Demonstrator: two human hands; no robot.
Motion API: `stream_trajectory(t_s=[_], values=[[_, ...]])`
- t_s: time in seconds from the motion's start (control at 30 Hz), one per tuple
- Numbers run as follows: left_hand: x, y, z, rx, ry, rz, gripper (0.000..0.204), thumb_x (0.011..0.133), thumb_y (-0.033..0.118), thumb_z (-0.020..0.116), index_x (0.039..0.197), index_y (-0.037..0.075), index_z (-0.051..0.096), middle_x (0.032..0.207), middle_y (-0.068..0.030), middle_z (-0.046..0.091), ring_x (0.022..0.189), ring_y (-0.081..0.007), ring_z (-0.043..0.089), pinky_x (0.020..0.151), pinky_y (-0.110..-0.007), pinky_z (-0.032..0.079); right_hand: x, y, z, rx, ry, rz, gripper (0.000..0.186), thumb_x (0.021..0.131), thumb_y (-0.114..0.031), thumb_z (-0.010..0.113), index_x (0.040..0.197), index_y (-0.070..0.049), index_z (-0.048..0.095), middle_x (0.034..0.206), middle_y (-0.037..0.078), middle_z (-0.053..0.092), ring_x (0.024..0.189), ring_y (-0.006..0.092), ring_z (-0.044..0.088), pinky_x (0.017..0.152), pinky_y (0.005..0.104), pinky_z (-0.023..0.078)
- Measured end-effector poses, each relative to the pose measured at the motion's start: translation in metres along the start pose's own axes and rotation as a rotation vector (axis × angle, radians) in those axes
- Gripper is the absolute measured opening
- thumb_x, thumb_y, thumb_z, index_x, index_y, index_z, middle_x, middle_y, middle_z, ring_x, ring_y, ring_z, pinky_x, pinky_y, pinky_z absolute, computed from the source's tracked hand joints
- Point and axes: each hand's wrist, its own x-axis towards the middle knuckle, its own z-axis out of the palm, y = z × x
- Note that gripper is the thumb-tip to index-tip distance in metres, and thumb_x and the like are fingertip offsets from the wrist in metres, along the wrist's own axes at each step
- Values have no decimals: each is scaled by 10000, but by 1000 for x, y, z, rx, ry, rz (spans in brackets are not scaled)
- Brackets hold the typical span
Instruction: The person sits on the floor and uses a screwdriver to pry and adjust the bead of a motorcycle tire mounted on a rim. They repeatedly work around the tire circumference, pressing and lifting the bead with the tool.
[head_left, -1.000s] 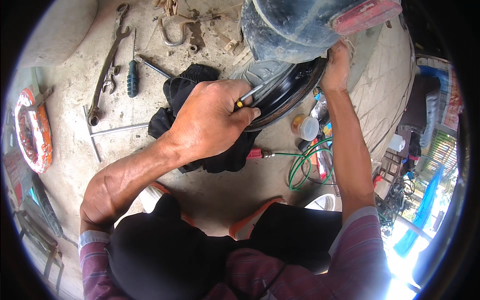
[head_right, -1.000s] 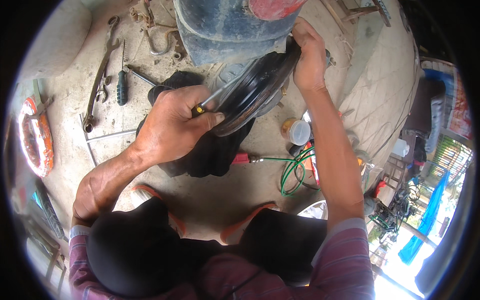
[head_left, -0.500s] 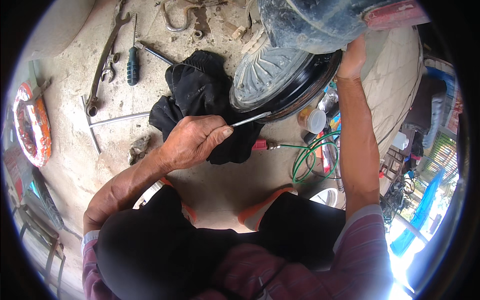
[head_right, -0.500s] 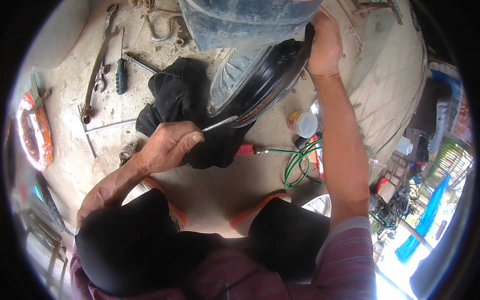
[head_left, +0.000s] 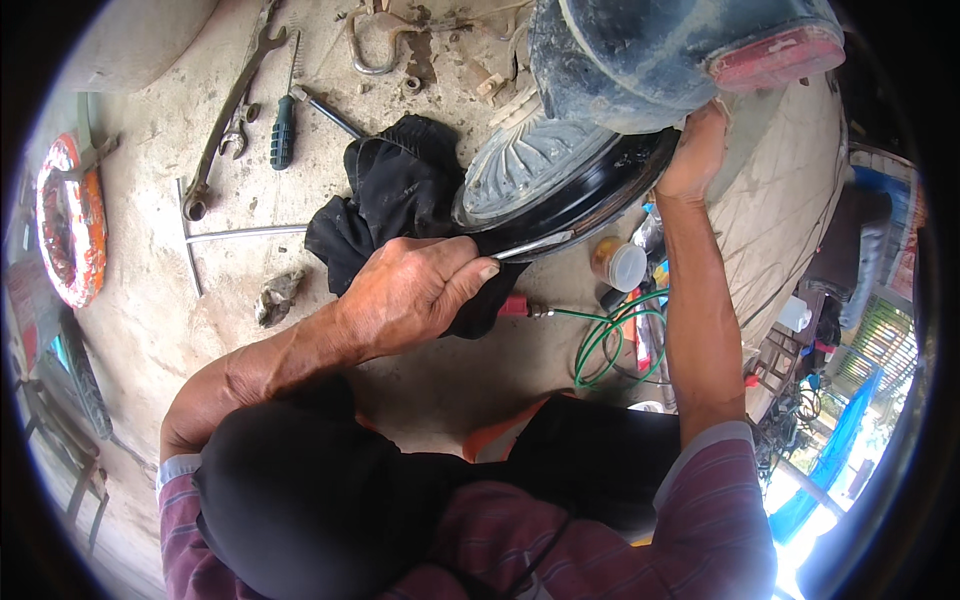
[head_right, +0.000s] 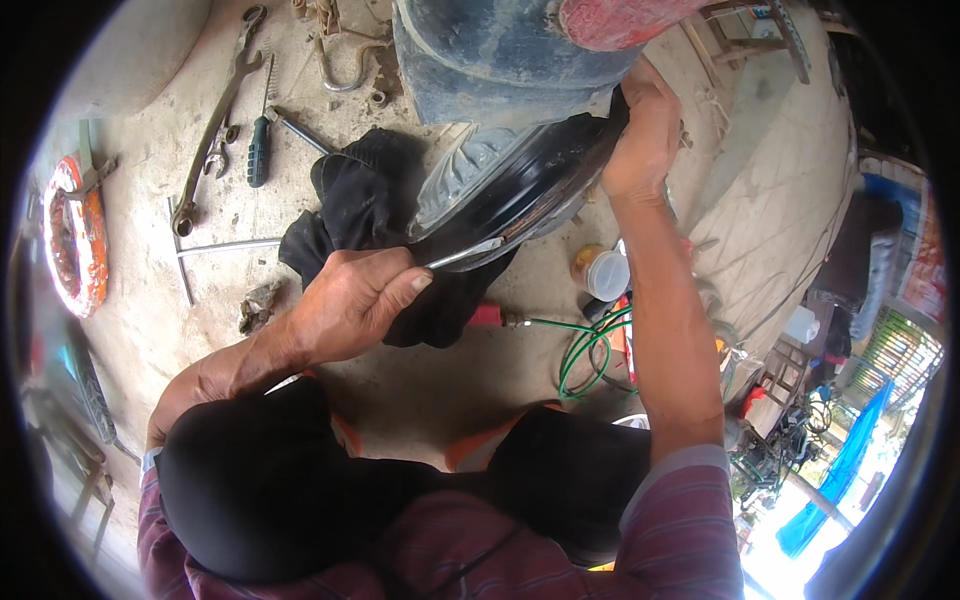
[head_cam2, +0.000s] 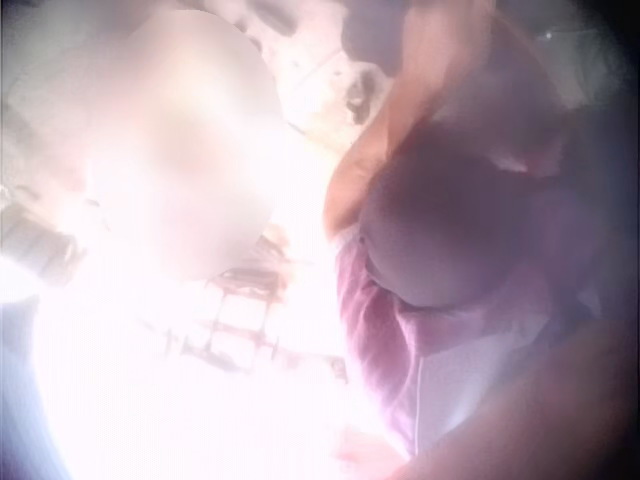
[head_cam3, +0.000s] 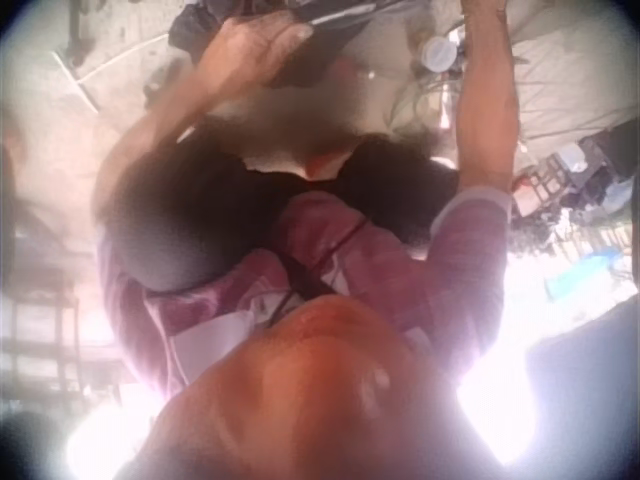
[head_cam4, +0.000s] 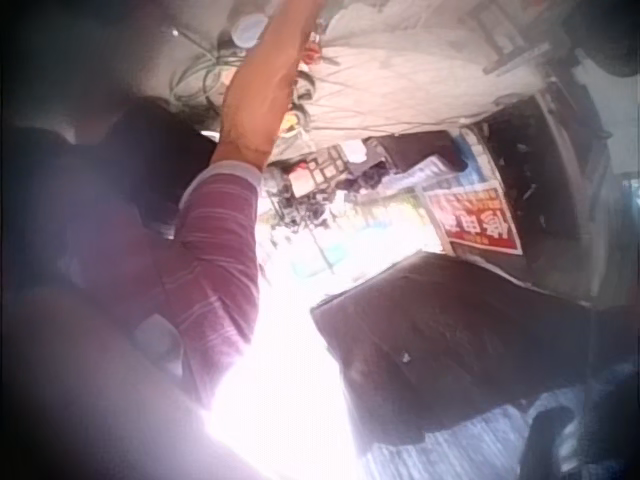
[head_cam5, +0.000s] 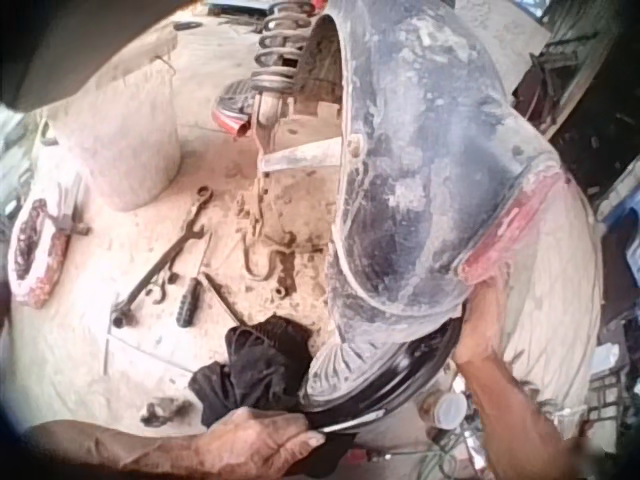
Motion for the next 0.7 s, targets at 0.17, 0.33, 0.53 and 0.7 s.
stream_trajectory(t_s=[0.17, 0.33, 0.53, 0.7], values=[[-25, -3, -22, 39, -68, -102, 334, 1148, 246, 643, 913, 9, 645, 772, -181, 649, 715, -414, 696, 644, -465, 549, 17, -59, 3, 42, -51, 75, 212, 1024, -94, 514, 1088, 79, 617, 1043, 152, 686, 879, 257, 586, 844, 359, 501], [9, 34, -25, 132, 9, -50, 343, 1149, 257, 642, 919, 3, 633, 808, -216, 661, 726, -444, 704, 634, -495, 543, 33, -110, -5, 366, -66, 482, 397, 1039, -233, 383, 1050, 67, 643, 979, 78, 634, 887, 155, 523, 841, 300, 461], [-22, 21, -48, 119, -158, -145, 279, 1142, 200, 641, 964, -12, 667, 775, -204, 661, 735, -440, 733, 644, -485, 569, 34, -108, -4, 366, -32, 450, 402, 1033, -206, 376, 1058, 86, 651, 991, 105, 667, 916, 177, 545, 865, 310, 474], [13, 54, -47, 162, -114, -173, 324, 1147, 204, 637, 902, -8, 627, 753, -215, 664, 701, -454, 717, 611, -498, 537, 28, -122, -2, 275, -26, 479, 422, 1031, -192, 383, 1100, 106, 672, 1064, 162, 706, 993, 224, 618, 935, 332, 497]])
